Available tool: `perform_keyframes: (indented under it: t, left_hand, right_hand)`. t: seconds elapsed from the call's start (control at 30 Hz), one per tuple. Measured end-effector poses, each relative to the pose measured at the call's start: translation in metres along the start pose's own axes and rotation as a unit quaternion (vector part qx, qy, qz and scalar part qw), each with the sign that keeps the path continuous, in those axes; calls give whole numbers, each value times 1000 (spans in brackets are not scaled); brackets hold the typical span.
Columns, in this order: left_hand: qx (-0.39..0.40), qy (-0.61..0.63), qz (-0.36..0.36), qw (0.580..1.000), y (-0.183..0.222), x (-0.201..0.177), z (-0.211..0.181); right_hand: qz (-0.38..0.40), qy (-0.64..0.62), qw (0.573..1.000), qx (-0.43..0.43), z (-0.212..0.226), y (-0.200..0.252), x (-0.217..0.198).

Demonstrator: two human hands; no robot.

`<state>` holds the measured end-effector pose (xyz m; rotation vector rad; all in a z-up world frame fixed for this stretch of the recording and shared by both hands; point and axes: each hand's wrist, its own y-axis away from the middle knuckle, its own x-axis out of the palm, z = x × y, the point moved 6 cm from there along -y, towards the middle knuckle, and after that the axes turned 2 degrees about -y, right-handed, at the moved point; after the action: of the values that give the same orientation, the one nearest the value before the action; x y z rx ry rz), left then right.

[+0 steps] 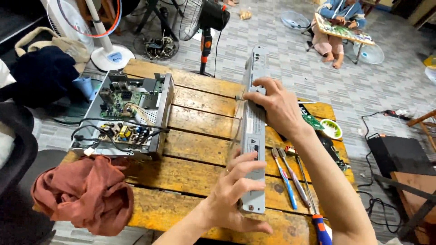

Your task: Disassembling an electronic device by removing screws and the back panel to access internal components

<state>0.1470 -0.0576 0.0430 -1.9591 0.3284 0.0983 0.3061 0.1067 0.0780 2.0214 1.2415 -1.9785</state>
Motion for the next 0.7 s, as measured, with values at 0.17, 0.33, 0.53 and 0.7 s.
perform_keyframes:
  t: [0.17,0.33,0.53,0.7]
  left_hand:
    - [-50,-24,-18,998,5,6,0]
    - [-49,-17,-46,998,7,4,0]
    - [-53,-18,-51,997,12,10,3]
    - [-58,-6,-24,998,14,13,6]
  right_hand:
    - [23,-1,999,27,7,-2,-6]
    - [-57,-127,977,162,-31,25,-18]
    - [-408,-416,780,229,-9,82,-140]
    - [-391,-414,802,181,98,68,-166]
